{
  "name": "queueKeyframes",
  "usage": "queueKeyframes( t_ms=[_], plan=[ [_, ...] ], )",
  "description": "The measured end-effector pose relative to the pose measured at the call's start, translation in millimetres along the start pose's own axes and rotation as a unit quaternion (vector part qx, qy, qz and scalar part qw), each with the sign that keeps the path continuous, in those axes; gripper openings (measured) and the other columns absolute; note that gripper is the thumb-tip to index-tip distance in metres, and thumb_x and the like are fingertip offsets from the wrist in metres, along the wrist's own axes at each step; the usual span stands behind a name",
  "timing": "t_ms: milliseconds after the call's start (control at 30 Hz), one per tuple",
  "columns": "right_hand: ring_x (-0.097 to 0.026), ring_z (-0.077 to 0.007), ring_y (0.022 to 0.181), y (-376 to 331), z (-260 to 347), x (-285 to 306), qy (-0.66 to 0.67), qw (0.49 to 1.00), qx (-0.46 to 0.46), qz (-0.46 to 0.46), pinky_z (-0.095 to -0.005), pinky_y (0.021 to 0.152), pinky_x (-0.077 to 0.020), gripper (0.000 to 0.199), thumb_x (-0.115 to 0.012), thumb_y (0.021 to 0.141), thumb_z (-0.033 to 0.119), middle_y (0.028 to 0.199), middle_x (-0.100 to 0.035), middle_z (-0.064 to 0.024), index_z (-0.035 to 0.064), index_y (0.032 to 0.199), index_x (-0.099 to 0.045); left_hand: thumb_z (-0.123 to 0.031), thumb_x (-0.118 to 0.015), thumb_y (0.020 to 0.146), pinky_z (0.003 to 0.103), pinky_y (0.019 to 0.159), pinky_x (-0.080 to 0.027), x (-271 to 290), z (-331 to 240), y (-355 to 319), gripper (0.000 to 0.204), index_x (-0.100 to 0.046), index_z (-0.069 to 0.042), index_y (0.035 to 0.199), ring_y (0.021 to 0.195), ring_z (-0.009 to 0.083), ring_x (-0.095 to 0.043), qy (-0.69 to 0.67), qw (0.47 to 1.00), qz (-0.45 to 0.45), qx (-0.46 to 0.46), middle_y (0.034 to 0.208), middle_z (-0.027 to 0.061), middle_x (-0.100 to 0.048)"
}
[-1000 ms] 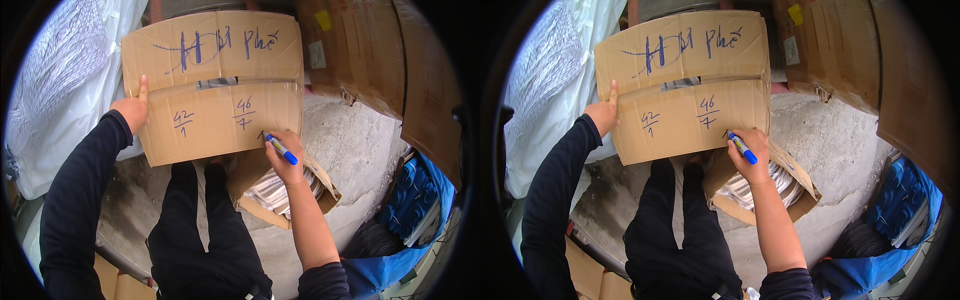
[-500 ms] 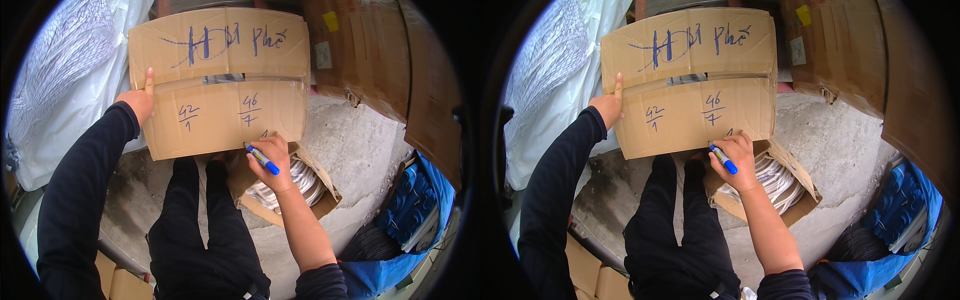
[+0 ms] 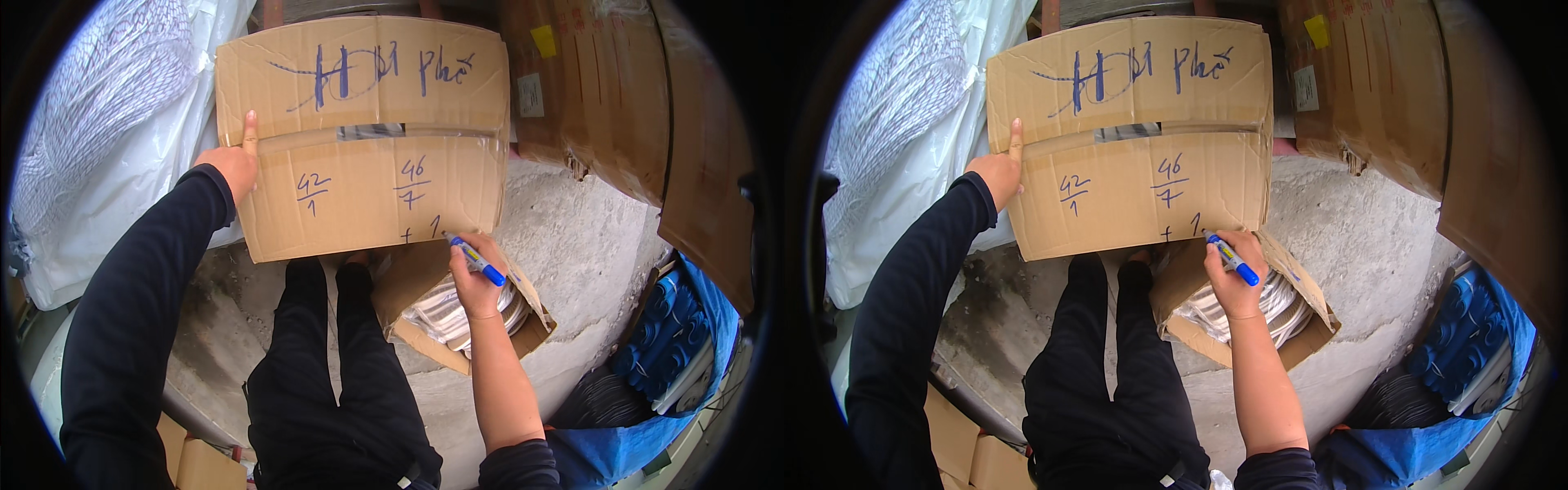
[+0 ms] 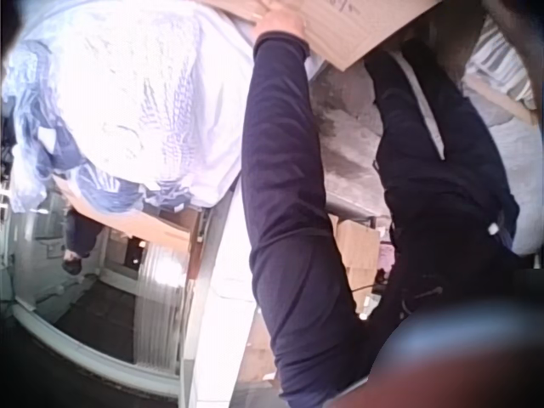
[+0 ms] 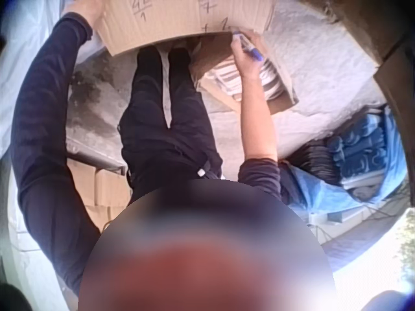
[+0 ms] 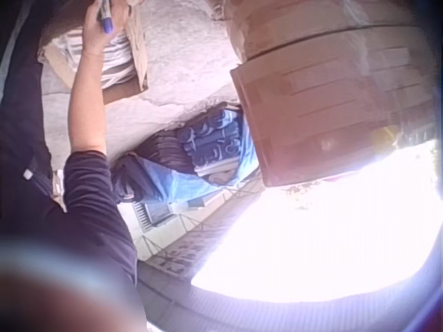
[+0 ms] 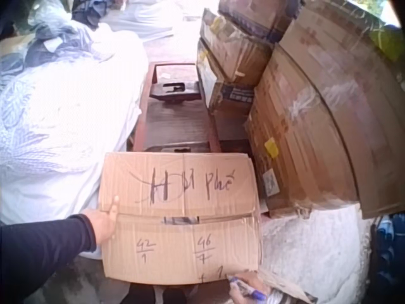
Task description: The person writes on cardboard boxes with a blue marker, adding numbers and text labels. The person opens and closes box flaps while writing and moves between multiple boxes in a warehouse area.
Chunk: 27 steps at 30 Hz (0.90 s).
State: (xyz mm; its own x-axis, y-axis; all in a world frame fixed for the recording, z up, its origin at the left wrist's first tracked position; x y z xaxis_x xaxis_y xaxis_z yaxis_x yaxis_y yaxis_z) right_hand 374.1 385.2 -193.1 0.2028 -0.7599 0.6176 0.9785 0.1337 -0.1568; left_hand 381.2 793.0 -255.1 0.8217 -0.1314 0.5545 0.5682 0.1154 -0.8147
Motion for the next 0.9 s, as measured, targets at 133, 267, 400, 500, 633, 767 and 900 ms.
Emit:
queueKeyframes(
  t_ms=[133,267,400,500,633,767,900],
  plan=[
    [-0.068,-0.0325,0.092,5.1,-14.7,10.4,0.000,1.000,-0.023,-0.021,-0.0395,0.087,-0.0539,0.022,-0.078,0.079,0.009,0.096,-0.072,-0.0143,0.0022,0.100,-0.073,-0.025,-0.072,0.091,0.045,0.073,-0.057,-0.2,-2.5,-0.6,0.111,0.012,0.011,0.155,0.086,0.0364,-0.072,0.006,1.000,-0.004,-0.009,0.095,0.0233,-0.073],
    [-0.068,-0.0326,0.095,8.0,-1.4,4.8,-0.027,0.999,0.047,-0.001,-0.0388,0.086,-0.0541,0.023,-0.078,0.079,0.009,0.096,-0.072,-0.0148,0.0020,0.100,-0.073,-0.020,-0.065,0.093,0.044,0.082,-0.057,0.2,-7.3,-0.8,0.081,-0.023,0.012,0.154,0.094,0.0346,-0.073,0.015,0.999,-0.007,-0.048,0.102,0.0222,-0.073],
    [-0.068,-0.0325,0.094,10.1,-3.4,4.7,-0.028,0.999,0.030,-0.012,-0.0388,0.086,-0.0541,0.023,-0.078,0.078,0.009,0.095,-0.072,-0.0145,0.0022,0.099,-0.073,-0.022,-0.068,0.092,0.044,0.078,-0.058,-6.0,-6.6,2.0,0.073,-0.029,0.014,0.143,0.091,0.0354,-0.073,0.022,0.998,0.022,-0.062,0.099,0.0220,-0.073],
    [-0.068,-0.0323,0.093,10.4,-5.9,6.4,-0.032,0.999,0.020,-0.022,-0.0387,0.085,-0.0541,0.022,-0.078,0.078,0.008,0.096,-0.071,-0.0146,0.0024,0.099,-0.073,-0.025,-0.071,0.092,0.044,0.072,-0.058,-2.1,-3.7,2.0,0.109,0.010,0.013,0.155,0.084,0.0359,-0.073,0.024,0.999,-0.008,-0.045,0.094,0.0227,-0.073],
    [-0.067,-0.0320,0.092,11.9,10.3,0.4,-0.071,0.990,0.117,0.024,-0.0387,0.084,-0.0541,0.023,-0.078,0.078,0.007,0.098,-0.071,-0.0143,0.0027,0.101,-0.073,-0.025,-0.071,0.092,0.045,0.072,-0.057,-3.7,-3.7,2.0,0.111,0.012,0.013,0.154,0.083,0.0366,-0.073,0.030,0.999,0.003,-0.036,0.092,0.0235,-0.073],
    [-0.067,-0.0313,0.092,25.7,-9.5,18.1,-0.052,0.998,0.027,-0.020,-0.0395,0.084,-0.0546,0.024,-0.078,0.077,0.006,0.094,-0.072,-0.0132,0.0040,0.101,-0.073,-0.026,-0.071,0.092,0.045,0.072,-0.057,-0.4,-3.8,1.3,0.112,0.013,0.013,0.154,0.081,0.0370,-0.072,0.021,0.999,-0.003,-0.028,0.089,0.0236,-0.072],
    [-0.067,-0.0316,0.092,27.7,4.2,14.6,-0.076,0.992,0.101,0.013,-0.0400,0.083,-0.0551,0.023,-0.077,0.077,0.005,0.094,-0.072,-0.0128,0.0037,0.099,-0.072,-0.025,-0.070,0.092,0.044,0.074,-0.058,0.0,-4.4,0.4,0.108,0.009,0.013,0.154,0.084,0.0362,-0.073,0.030,0.999,0.012,-0.033,0.092,0.0231,-0.073]
  ],
)
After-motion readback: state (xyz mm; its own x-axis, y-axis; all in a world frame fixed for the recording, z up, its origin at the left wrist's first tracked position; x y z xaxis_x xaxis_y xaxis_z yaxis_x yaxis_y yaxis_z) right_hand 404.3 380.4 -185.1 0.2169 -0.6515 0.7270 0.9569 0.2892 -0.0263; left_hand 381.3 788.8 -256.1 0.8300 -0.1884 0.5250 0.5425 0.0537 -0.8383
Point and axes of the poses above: each hand's wrist, its own y-axis towards the middle knuckle, its own x-axis out of the back of the hand, z = x × y, the point moved 10 cm from there along y, towards the middle knuckle
